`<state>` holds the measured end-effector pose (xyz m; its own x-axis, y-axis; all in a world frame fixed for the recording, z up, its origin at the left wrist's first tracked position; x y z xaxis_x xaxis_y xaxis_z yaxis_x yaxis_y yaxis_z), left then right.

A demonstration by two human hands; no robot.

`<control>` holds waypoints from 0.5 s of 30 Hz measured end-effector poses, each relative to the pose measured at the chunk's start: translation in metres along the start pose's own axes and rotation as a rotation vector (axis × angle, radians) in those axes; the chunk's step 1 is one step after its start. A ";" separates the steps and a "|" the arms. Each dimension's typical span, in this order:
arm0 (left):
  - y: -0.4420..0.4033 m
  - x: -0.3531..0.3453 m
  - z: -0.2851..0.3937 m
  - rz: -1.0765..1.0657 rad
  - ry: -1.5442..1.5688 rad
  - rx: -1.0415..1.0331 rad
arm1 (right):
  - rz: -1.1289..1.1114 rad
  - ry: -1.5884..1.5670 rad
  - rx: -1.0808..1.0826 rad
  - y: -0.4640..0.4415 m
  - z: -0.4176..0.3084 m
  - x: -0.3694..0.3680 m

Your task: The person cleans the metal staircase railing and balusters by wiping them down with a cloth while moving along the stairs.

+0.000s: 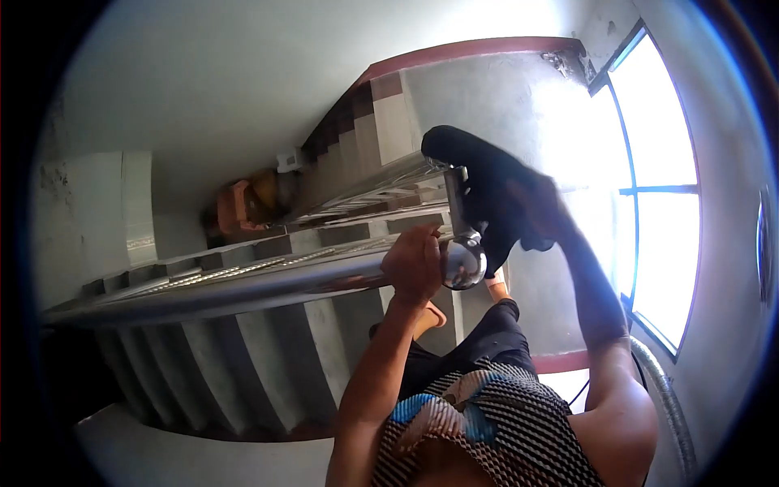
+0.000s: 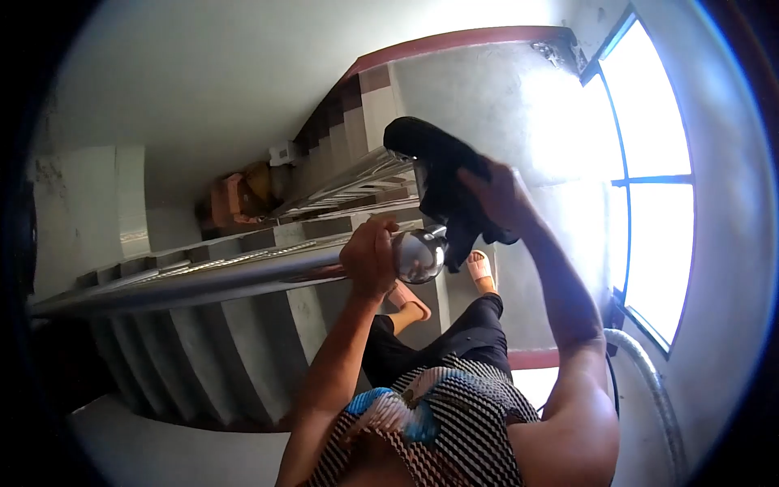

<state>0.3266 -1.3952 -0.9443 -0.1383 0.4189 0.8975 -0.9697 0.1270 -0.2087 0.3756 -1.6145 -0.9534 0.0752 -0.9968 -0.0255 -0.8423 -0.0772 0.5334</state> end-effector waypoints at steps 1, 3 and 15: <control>-0.002 0.002 0.002 -0.005 0.025 0.010 | 0.076 0.011 0.143 0.006 -0.007 0.010; -0.001 -0.001 -0.002 0.028 0.020 0.003 | 0.198 0.031 -0.054 0.018 -0.013 0.028; -0.002 -0.001 -0.002 0.007 -0.036 -0.076 | -0.373 0.844 1.035 -0.060 0.064 -0.053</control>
Point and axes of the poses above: each hand's wrist, its own y-axis away from the middle knuckle, its own x-axis out of the back of the hand, z = x × y, the point moved 2 cm from there along -y, towards the middle knuckle, and after that the axes turned 13 degrees about -y, right-handed, at the moved point
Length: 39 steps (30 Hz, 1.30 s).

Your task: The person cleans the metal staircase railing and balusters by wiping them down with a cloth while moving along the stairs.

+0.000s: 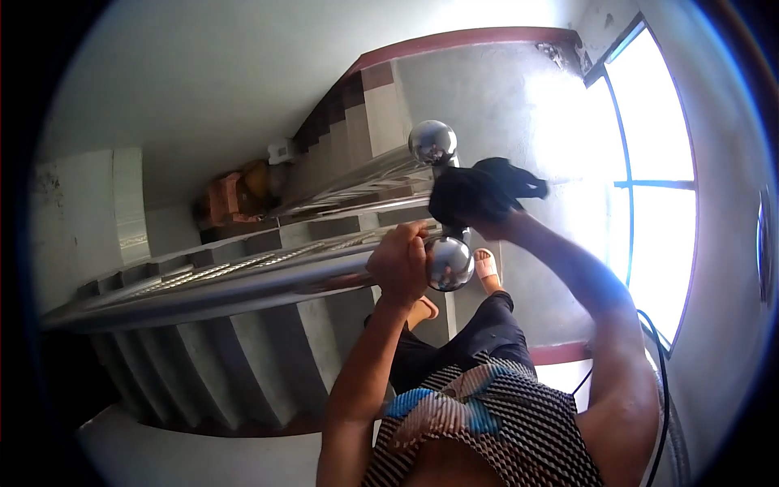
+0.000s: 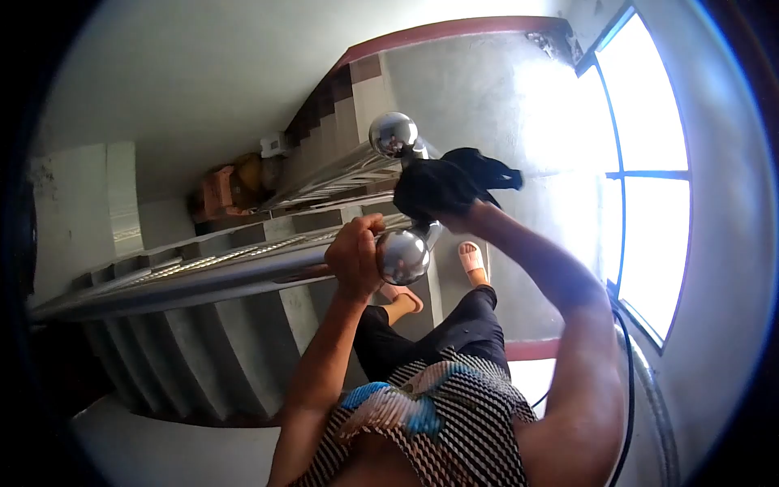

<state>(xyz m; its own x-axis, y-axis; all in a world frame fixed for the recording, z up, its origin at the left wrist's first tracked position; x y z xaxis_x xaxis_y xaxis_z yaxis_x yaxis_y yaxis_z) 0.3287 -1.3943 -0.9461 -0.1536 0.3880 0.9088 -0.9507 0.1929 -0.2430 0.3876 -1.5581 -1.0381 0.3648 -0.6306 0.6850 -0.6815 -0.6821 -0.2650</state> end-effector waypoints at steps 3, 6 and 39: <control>-0.001 -0.001 -0.003 0.016 0.104 0.041 | -0.438 0.110 -0.493 -0.067 -0.008 0.003; 0.004 -0.005 0.000 -0.010 -0.120 -0.085 | -0.509 0.074 -0.297 -0.075 -0.010 0.003; 0.004 -0.002 -0.004 0.082 0.092 -0.161 | 0.552 -2.420 -0.949 0.001 0.098 -0.137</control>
Point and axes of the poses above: each hand's wrist, its own y-axis away from the middle knuckle, its own x-axis out of the back of the hand, z = x × y, the point moved 2 cm from there along -y, towards the middle knuckle, and after that the axes turned 13 degrees about -y, right-handed, at the moved point
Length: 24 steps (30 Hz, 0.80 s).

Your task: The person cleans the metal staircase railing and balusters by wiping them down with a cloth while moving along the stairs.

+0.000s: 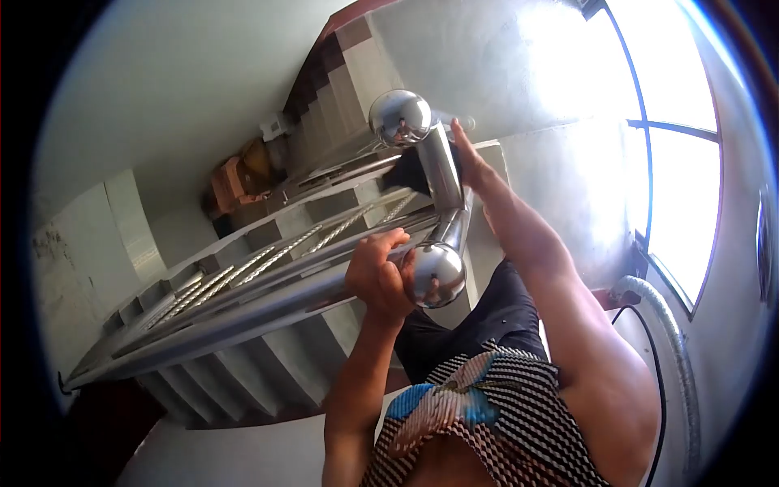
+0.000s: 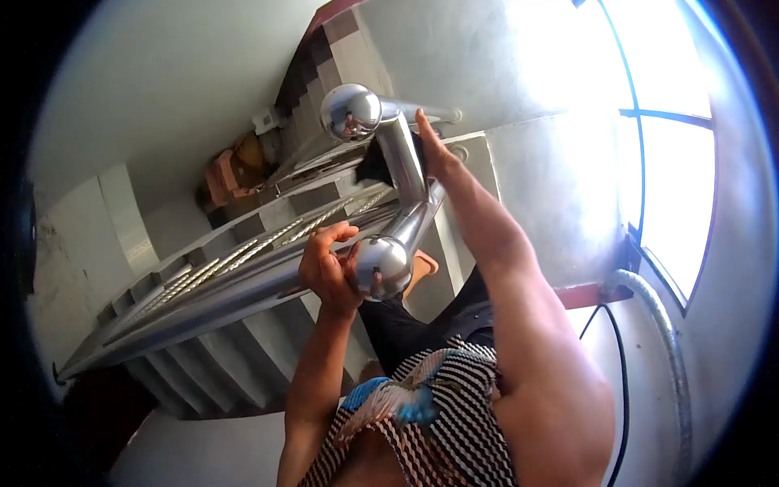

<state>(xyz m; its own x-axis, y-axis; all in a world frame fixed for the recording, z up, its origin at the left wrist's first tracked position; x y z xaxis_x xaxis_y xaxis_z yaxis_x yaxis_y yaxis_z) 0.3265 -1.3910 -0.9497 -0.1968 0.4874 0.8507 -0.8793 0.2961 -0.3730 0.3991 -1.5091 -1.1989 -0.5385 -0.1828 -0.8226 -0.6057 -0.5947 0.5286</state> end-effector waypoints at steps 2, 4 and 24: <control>0.000 0.001 -0.002 -0.034 0.015 0.024 | -0.050 0.039 0.017 -0.022 0.003 0.009; 0.000 0.002 0.000 -0.029 0.022 0.034 | -0.136 0.102 0.076 -0.027 0.010 0.022; -0.004 0.005 0.004 -0.100 -0.103 -0.106 | -0.225 0.986 0.712 0.212 0.082 -0.061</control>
<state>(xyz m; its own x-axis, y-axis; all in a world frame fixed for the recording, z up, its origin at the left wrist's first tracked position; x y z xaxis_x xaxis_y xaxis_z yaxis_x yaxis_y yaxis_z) 0.3274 -1.3935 -0.9423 -0.1589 0.3661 0.9169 -0.8473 0.4261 -0.3169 0.2558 -1.5598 -1.0197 0.1032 -0.8267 -0.5530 -0.9774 -0.1874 0.0978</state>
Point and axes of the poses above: each hand's wrist, its own y-axis away from the middle knuckle, its own x-axis out of the back of the hand, z = x × y, the point moved 2 cm from there along -y, towards the middle knuckle, and after that the axes turned 13 degrees about -y, right-handed, at the moved point
